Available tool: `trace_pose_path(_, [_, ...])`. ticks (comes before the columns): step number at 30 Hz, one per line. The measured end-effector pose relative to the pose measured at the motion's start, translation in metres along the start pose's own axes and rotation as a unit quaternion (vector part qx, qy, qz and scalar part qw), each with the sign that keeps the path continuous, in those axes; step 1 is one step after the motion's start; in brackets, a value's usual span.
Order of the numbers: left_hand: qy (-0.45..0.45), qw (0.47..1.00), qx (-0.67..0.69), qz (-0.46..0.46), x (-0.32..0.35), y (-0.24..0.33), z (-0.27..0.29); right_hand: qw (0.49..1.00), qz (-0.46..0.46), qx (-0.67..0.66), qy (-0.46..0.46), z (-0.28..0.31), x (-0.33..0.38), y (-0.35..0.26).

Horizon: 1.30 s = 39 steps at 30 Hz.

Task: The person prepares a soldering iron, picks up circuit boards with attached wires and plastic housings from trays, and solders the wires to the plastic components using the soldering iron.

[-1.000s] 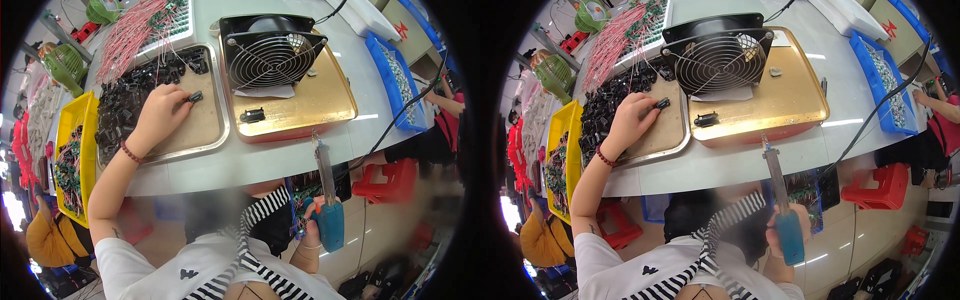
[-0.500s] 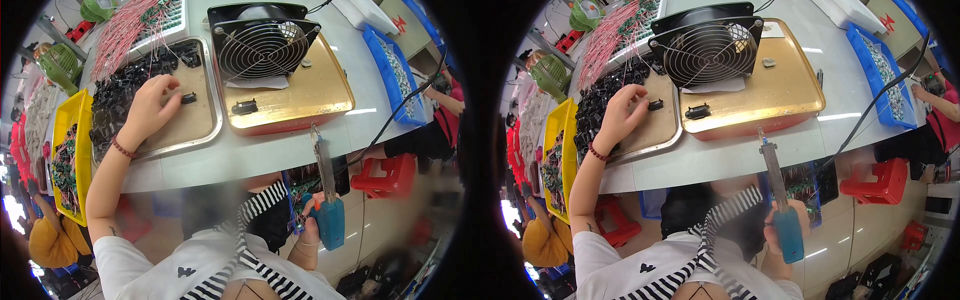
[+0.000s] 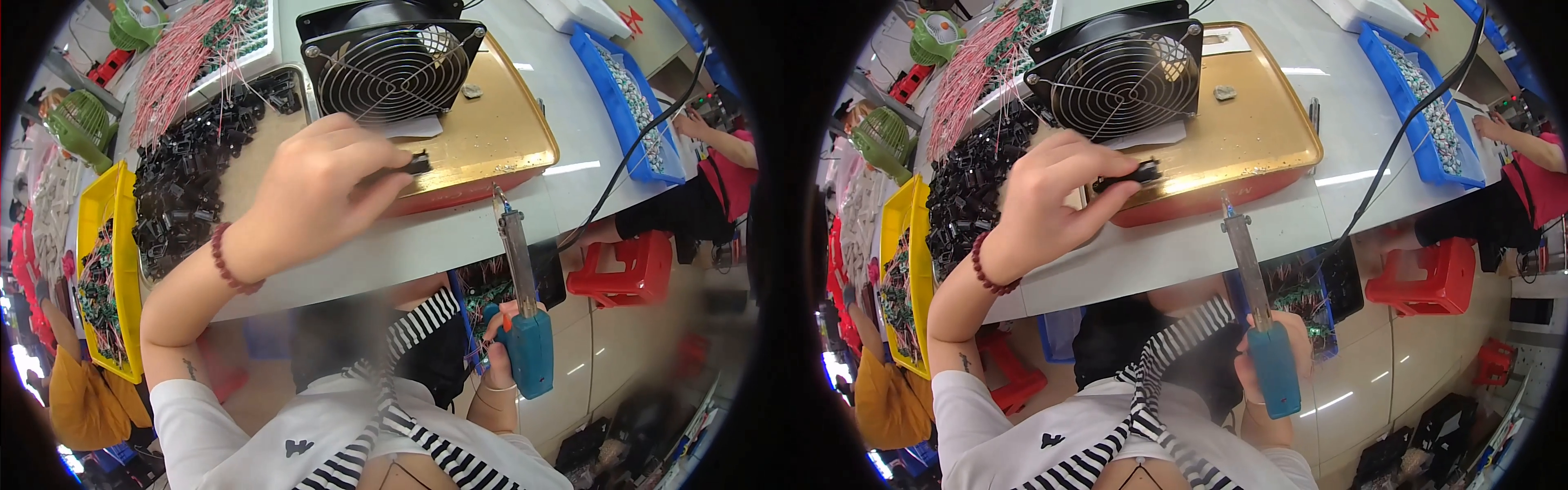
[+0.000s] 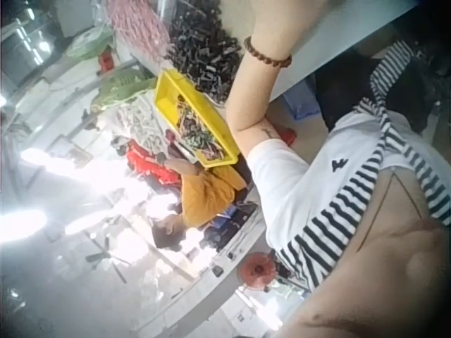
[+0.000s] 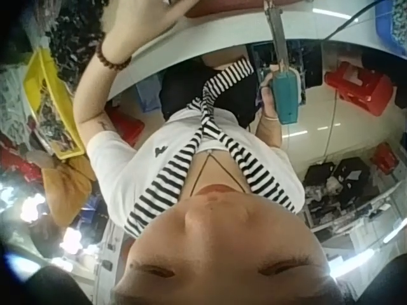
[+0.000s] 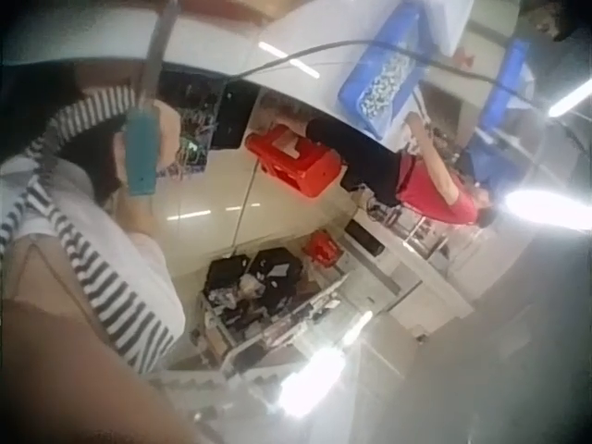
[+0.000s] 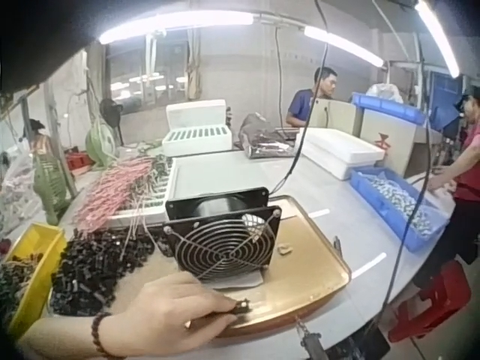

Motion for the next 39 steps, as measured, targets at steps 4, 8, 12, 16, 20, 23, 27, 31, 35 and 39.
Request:
trace_pose_path(4, [-0.027,1.000,-0.007,0.006,-0.009,-0.010,-0.016,1.000,-0.004,0.016,0.022,0.002,0.002,0.000])
trace_pose_path(8, [-0.053,0.998,-0.008,0.017,-0.010,-0.013,-0.018,0.999,-0.007,0.033,0.017,0.006,0.003,0.000])
trace_pose_path(12, [-0.058,0.998,-0.014,0.009,-0.010,-0.012,-0.017,1.000,0.000,0.030,0.008,0.003,0.000,0.000])
trace_pose_path(16, [-0.064,0.996,-0.058,0.005,-0.007,-0.011,-0.020,0.999,-0.031,0.002,0.016,-0.005,0.005,0.003])
trace_pose_path(20, [-0.054,0.993,-0.103,0.005,0.000,0.006,-0.013,0.999,-0.040,-0.011,0.012,-0.007,0.006,0.001])
trace_pose_path(23, [-0.020,0.997,-0.072,0.012,0.012,0.006,0.000,0.999,-0.032,0.019,0.013,-0.005,0.004,0.002])
trace_pose_path(27, [0.046,0.991,-0.120,0.029,0.025,-0.026,0.053,1.000,-0.005,-0.008,0.027,-0.006,0.004,0.001])
trace_pose_path(31, [0.053,0.950,-0.248,0.180,0.040,-0.116,0.135,0.999,0.009,-0.019,0.025,-0.009,0.006,0.004])
trace_pose_path(35, [-0.059,0.916,-0.313,0.244,0.058,-0.191,0.191,0.999,0.026,-0.021,0.025,-0.006,0.006,0.008])
trace_pose_path(39, [-0.151,0.892,-0.369,0.213,0.064,-0.218,0.200,1.000,0.011,0.003,0.000,-0.003,0.011,0.003])
Point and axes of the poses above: each hand's wrist, its own x-axis away from the middle knuckle, its own z-axis out of the back of the hand, y = z × x, the point moved 3 cm from there along -x, towards the middle knuckle, and after that the axes turned 15 degrees about x, right-handed, at the moved point
